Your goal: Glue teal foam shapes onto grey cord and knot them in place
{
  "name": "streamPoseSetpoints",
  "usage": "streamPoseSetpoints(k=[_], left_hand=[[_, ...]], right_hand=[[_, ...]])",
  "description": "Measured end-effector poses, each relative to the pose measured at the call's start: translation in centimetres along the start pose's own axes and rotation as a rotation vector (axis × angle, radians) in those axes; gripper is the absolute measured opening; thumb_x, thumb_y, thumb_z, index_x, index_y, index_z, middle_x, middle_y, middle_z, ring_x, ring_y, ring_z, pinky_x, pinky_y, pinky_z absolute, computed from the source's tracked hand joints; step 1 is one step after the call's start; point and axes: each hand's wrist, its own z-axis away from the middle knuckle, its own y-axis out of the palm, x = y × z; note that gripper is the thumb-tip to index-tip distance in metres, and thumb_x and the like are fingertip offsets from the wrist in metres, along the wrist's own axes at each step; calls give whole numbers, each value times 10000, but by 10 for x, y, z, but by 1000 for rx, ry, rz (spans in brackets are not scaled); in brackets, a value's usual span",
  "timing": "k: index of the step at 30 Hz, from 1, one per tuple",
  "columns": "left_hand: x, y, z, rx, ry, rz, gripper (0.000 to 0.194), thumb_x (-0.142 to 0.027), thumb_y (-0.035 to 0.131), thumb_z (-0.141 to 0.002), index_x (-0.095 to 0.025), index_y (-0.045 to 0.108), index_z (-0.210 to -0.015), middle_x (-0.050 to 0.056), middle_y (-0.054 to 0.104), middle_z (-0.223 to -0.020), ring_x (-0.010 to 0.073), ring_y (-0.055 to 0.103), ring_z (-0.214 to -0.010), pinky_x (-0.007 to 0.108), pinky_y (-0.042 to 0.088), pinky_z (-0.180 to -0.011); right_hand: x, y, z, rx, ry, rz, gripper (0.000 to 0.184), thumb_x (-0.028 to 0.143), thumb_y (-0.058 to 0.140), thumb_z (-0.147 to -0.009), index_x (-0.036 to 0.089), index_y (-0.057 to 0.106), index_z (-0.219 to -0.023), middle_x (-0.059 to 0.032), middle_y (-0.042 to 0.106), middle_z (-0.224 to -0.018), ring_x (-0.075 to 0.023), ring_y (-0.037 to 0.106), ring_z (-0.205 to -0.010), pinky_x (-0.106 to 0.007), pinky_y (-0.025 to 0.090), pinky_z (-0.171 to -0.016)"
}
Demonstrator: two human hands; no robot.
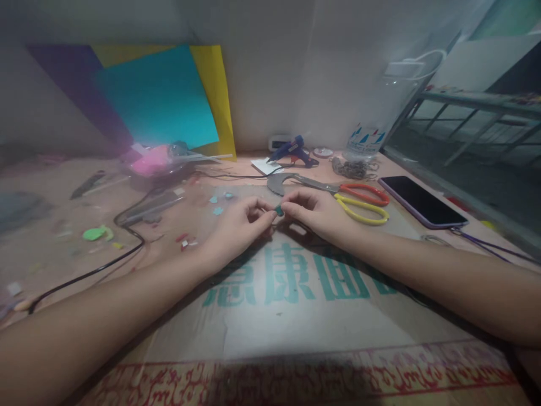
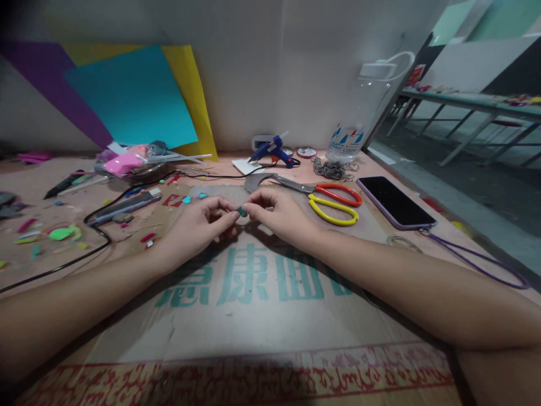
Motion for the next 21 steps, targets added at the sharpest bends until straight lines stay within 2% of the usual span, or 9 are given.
streamPoseSetpoints(k=[5,10,16,21], left_hand=[[-1,0,1,5,12,-28,190,-371,586,-889,-182,593,-876,-12,667,-659,122,602,-581,235,441,-568],[0,2,2,6,36,-58,204,-373,591,-884,-174,611,-841,-4,663,-680,123,603,-593,235,443,-570],[0,1,2,4,47,-53,201,-372,592,-884,-174,614,-853,-5,667,-683,121,600,-582,236,446,-566],[-1,0,1,5,6,-14,150,-324,592,-881,-176,600,-856,-16,663,-660,114,596,-576,232,452,-571]], right_hand=[[10,-1,2,-40,-81,211,141,314,657,-825,175,676,-834,13,657,-740,-115,595,-662,-232,452,-622],[15,0,4,-27,-67,269,185,344,610,-854,173,672,-820,17,631,-693,-104,538,-594,-221,396,-541],[11,1,4,-1,-24,212,216,378,605,-870,171,659,-835,9,639,-719,-117,563,-613,-233,410,-546],[1,1,1,46,-52,-25,284,439,558,-916,177,659,-872,5,623,-751,-127,620,-706,-239,480,-649]])
